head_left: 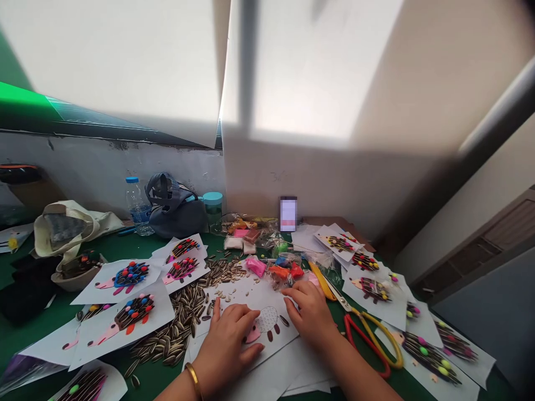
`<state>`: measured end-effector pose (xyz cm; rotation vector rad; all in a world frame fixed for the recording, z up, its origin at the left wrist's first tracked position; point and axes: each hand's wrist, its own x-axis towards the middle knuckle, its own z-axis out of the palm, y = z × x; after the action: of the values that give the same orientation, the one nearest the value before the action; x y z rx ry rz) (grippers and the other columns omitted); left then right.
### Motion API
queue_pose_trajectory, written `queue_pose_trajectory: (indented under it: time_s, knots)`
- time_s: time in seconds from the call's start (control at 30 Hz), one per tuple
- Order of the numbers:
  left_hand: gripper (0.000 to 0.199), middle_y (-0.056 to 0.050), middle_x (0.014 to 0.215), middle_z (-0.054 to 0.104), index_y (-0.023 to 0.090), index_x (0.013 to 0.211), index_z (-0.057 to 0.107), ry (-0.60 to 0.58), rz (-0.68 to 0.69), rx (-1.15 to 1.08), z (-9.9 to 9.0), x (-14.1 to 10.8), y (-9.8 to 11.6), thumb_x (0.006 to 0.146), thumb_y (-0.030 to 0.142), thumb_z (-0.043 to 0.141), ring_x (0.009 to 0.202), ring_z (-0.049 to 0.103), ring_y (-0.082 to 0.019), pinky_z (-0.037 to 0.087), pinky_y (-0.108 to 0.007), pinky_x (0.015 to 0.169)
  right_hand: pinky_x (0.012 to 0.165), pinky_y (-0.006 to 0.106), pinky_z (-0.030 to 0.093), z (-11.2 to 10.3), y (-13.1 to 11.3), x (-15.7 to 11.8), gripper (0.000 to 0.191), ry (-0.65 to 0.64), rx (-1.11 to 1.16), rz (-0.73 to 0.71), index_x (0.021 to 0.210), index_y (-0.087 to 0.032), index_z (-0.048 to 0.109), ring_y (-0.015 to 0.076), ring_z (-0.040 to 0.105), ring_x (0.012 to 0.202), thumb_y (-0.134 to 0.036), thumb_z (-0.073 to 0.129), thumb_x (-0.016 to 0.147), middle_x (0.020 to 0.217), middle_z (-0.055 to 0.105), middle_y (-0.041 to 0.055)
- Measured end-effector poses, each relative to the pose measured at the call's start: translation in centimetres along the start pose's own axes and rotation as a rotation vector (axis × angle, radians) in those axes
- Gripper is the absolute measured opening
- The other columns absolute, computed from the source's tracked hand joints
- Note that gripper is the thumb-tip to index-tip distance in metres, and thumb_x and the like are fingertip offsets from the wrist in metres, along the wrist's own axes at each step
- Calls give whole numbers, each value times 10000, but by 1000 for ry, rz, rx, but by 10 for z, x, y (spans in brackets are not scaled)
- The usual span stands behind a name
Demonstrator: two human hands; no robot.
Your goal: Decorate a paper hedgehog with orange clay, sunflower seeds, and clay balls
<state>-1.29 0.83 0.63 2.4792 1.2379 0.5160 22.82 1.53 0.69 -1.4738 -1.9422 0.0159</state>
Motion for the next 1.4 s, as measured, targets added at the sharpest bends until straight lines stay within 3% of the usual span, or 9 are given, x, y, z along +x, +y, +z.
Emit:
queue_pose_trajectory:
  time_s: [0.43, 0.93, 1.2, 1.4]
  knots:
    - [516, -57, 1171, 623, 311, 1246, 559, 39, 21, 44, 1, -1, -1, 747, 292, 687, 1131, 564, -278, 50, -685, 1123, 834, 362, 348, -1, 4, 1, 200, -39, -7, 19, 951, -264, 710, 195, 564, 874, -187, 543, 870, 856, 621, 26]
    - [530, -63, 1202, 616, 327, 1265, 546, 1, -5, 23, 0, -1, 0, 754, 275, 676, 1161, 552, -287, 54, -727, 1097, 832, 355, 334, 1, 4, 0, 199, -80, -44, 34, 940, -252, 717, 194, 553, 875, -206, 532, 884, 870, 621, 33]
    - [765, -79, 1312, 591, 330, 1307, 524, -2, 33, 71, 3, -1, -2, 601, 367, 818, 1236, 511, -356, 60, -752, 1087, 853, 382, 318, 2, 5, 0, 232, -123, -93, 42, 950, -254, 711, 200, 542, 883, -149, 516, 879, 879, 626, 38]
    - [807, -77, 1340, 589, 322, 1354, 483, -7, 67, 93, 5, -3, -3, 620, 414, 807, 1255, 506, -356, 14, -743, 1098, 865, 398, 311, 2, 4, -1, 233, -137, -167, 16, 949, -271, 713, 203, 539, 871, -133, 547, 861, 877, 629, 38]
